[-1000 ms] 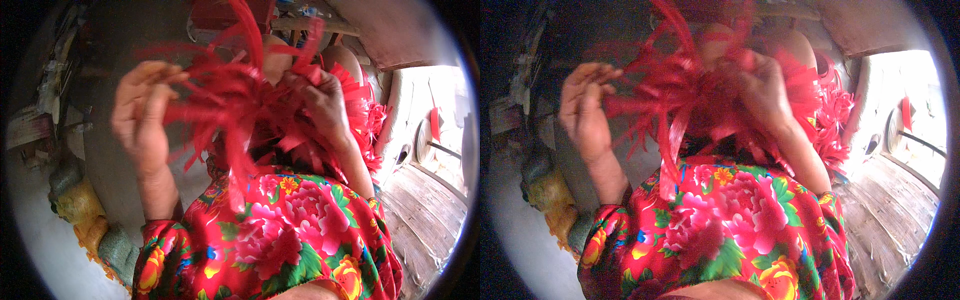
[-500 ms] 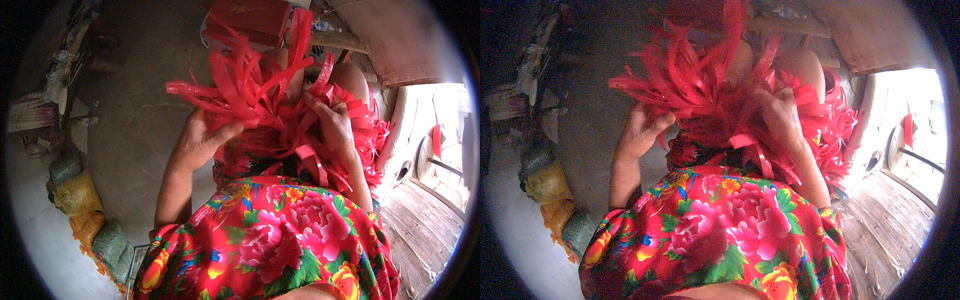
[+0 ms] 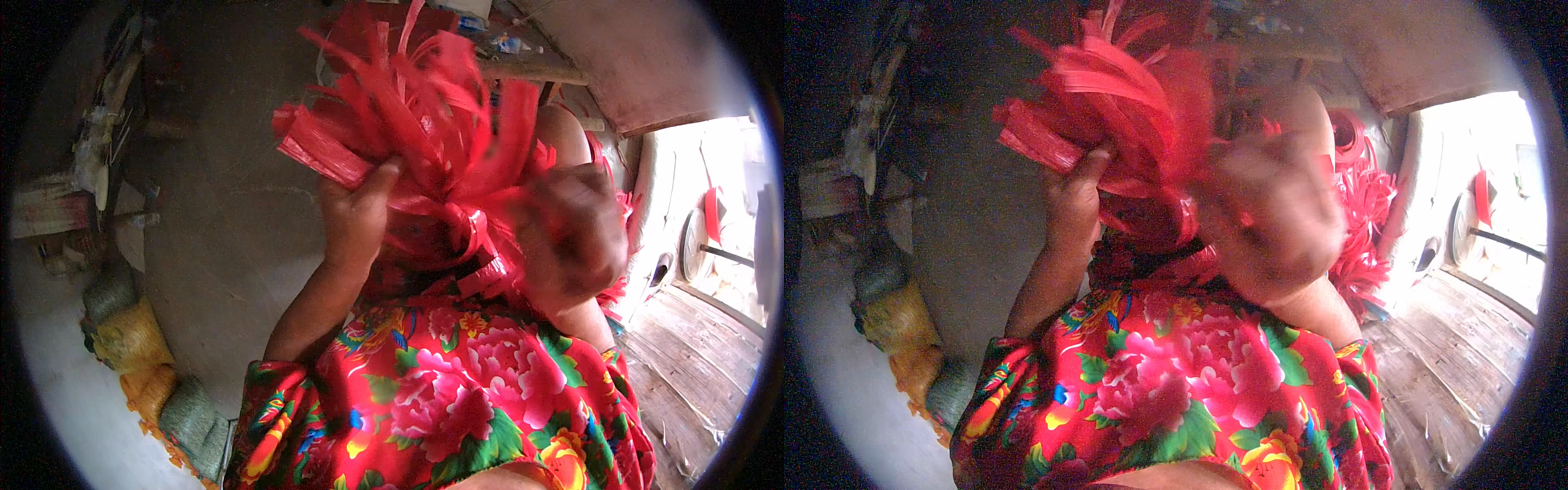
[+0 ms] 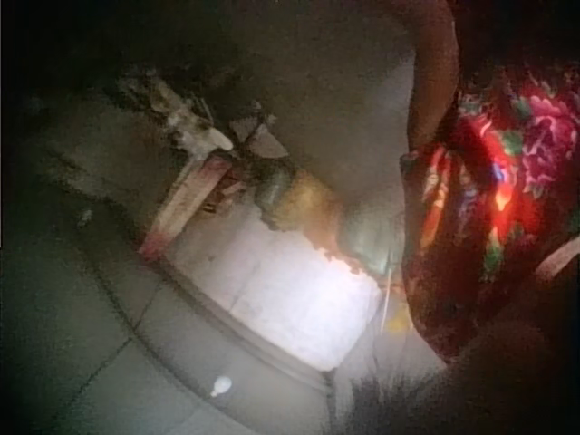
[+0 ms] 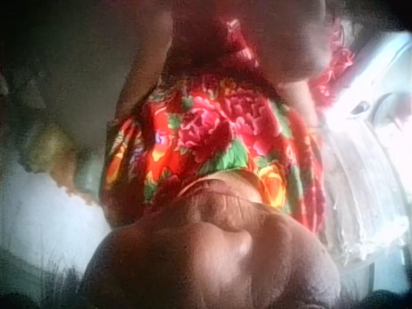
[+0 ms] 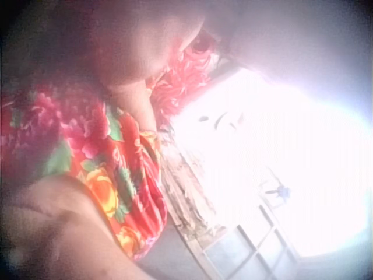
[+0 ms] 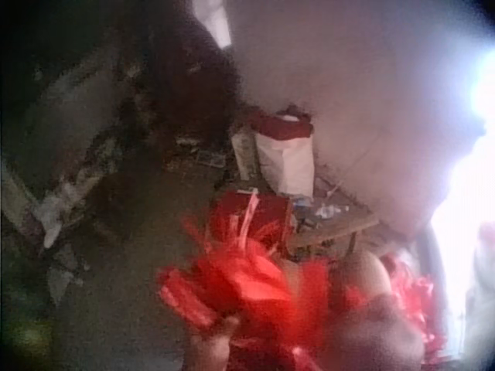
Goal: The person is tying and arranging red plastic strips into a round decorative object by hand.
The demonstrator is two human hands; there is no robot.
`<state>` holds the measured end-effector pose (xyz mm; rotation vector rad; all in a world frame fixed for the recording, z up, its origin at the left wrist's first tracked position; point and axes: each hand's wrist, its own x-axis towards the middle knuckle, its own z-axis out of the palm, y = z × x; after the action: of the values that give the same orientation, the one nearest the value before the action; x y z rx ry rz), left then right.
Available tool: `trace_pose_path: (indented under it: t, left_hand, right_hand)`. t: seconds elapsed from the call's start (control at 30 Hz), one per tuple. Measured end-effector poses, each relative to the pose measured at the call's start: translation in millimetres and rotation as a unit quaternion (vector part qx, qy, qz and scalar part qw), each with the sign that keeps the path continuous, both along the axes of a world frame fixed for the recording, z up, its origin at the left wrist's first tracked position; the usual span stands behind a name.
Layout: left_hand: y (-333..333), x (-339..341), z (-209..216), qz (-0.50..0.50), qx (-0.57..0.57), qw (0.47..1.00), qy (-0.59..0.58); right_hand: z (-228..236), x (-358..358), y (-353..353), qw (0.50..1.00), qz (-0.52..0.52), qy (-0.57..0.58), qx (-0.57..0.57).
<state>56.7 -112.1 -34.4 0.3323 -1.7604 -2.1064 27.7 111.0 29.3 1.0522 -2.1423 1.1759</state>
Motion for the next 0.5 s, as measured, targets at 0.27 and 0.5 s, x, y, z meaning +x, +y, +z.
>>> trace_pose_path:
  t: [0.27, 0.5]
  left_hand:
    - [10.2, 1.7, 11.0, -0.026, -0.137, 0.99, -0.017]
    - [4.5, 5.5, -5.1, -0.016, -0.019, 0.999, -0.02]
  right_hand:
    - [-22.4, -12.3, -48.2, 0.977, -0.084, -0.18, 0.076]
    - [-51.0, -22.8, -30.5, 0.901, 0.03, -0.429, -0.06]
